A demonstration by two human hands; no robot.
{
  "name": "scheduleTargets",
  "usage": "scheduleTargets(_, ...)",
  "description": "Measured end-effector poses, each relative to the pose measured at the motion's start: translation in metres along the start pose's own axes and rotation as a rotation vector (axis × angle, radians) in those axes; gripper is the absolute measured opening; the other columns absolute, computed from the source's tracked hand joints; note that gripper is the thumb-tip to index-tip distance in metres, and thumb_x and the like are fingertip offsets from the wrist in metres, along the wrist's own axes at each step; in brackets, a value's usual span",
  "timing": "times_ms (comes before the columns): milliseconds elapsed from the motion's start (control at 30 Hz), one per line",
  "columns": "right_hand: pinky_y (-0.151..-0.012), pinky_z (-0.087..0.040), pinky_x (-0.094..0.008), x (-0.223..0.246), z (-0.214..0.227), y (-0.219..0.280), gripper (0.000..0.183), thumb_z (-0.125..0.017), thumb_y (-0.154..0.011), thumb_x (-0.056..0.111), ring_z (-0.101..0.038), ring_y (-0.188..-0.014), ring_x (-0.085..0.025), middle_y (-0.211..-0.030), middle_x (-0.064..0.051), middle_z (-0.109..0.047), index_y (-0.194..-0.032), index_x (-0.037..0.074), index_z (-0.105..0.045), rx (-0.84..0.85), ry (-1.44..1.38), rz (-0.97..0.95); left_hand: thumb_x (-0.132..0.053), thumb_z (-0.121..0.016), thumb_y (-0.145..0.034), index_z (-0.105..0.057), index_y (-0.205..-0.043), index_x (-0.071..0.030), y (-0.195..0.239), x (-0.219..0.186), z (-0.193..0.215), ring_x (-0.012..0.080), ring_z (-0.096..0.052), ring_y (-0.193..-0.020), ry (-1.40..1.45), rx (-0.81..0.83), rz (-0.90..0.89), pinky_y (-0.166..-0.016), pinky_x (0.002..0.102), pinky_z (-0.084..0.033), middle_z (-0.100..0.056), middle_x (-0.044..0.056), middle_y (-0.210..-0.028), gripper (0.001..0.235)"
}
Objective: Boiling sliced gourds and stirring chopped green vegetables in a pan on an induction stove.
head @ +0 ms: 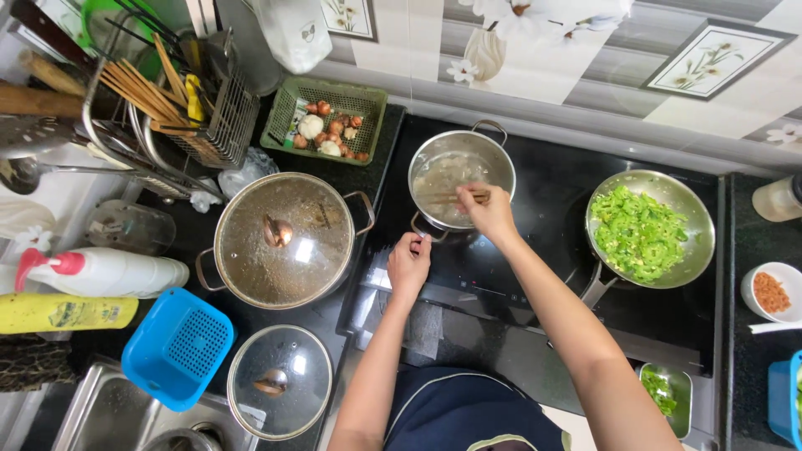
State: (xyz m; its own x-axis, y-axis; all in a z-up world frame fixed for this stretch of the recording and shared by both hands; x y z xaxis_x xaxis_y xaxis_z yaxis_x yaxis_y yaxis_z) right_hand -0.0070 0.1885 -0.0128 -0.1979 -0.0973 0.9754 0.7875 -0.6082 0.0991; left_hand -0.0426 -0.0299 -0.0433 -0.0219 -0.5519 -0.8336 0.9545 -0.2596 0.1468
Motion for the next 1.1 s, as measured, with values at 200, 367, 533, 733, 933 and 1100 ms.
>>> scheduleTargets(200,-0.072,-0.063,-0.029,0.007,-0.004,-0.016,0.026,-0.066,-0.099,0.017,-0.078,-0.080,-0.020,-0.094,-0.015,-0.077,-0.107,-0.007,-0.071,-0.044,-0.183,0.011,-0.039,-0.072,-0.091,-0.071,-0.093,-0.010,0.001,0.003,-0.003,0.0240,-0.068,-0.065,-0.006,0.004,-0.016,-0.064,0.040,-0.052,-0.071,0.006,-0.073,0.029)
scheduleTargets(367,-0.071,-0.064,-0.030,0.012,0.003,-0.023,0.026,-0.067,-0.098,0.017,-0.078,-0.080,-0.022,-0.092,-0.017,-0.077,-0.108,-0.007,-0.071,-0.078,-0.151,-0.006,-0.039,-0.071,-0.091,-0.071,-0.093,-0.009,-0.003,0.003,-0.003,0.0241,-0.068,-0.064,0.002,-0.014,-0.042,-0.063,0.040,-0.052,-0.071,0.006,-0.074,0.030)
scheduleTargets(533,-0.075,-0.062,-0.031,0.011,0.031,-0.028,0.025,-0.069,-0.099,0.016,-0.076,-0.083,-0.020,-0.093,-0.014,-0.077,-0.109,-0.007,-0.072,-0.196,-0.069,0.082,-0.039,-0.072,-0.090,-0.072,-0.093,-0.009,0.000,0.006,-0.004,0.0236,-0.068,-0.065,-0.012,0.002,-0.023,-0.064,0.039,-0.052,-0.071,0.006,-0.073,0.030)
scheduleTargets(733,-0.079,-0.060,-0.032,0.036,0.049,-0.009,0.018,-0.072,-0.097,0.014,-0.075,-0.090,-0.023,-0.099,-0.011,-0.071,-0.109,0.000,-0.076,-0.139,0.284,0.321,-0.041,-0.072,-0.090,-0.072,-0.094,-0.010,-0.005,0.009,-0.006,0.0229,-0.069,-0.065,-0.002,0.001,-0.009,-0.065,0.038,-0.052,-0.072,0.005,-0.075,0.031)
scheduleTargets(933,-0.076,-0.057,-0.038,0.030,0.067,0.008,0.016,-0.071,-0.096,0.011,-0.073,-0.083,-0.031,-0.095,-0.016,-0.070,-0.107,0.002,-0.078,-0.198,0.561,0.274,-0.042,-0.070,-0.092,-0.072,-0.094,-0.009,-0.004,0.012,-0.011,0.0245,-0.070,-0.067,-0.015,0.021,-0.014,-0.066,0.040,-0.053,-0.073,0.006,-0.077,0.033)
scheduleTargets(1100,-0.076,-0.060,-0.036,0.053,0.068,0.031,0.017,-0.070,-0.095,0.014,-0.076,-0.085,-0.029,-0.095,-0.015,-0.072,-0.105,0.002,-0.077,-0.172,0.490,0.249,-0.046,-0.065,-0.095,-0.072,-0.097,-0.010,-0.003,0.024,-0.013,0.0269,-0.072,-0.073,-0.025,0.006,-0.045,-0.070,0.040,-0.054,-0.074,0.008,-0.082,0.037)
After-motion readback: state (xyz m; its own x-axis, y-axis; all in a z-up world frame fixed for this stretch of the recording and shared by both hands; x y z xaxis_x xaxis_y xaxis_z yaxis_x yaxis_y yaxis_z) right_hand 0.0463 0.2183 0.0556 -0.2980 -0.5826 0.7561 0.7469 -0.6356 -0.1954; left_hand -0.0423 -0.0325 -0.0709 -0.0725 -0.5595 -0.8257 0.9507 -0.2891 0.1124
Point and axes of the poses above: each hand's wrist, its own y-axis away from the middle knuckle, its own z-axis out of the back of the hand, x = y × z, the point moved 5 cm from there along -y, towards the middle knuckle
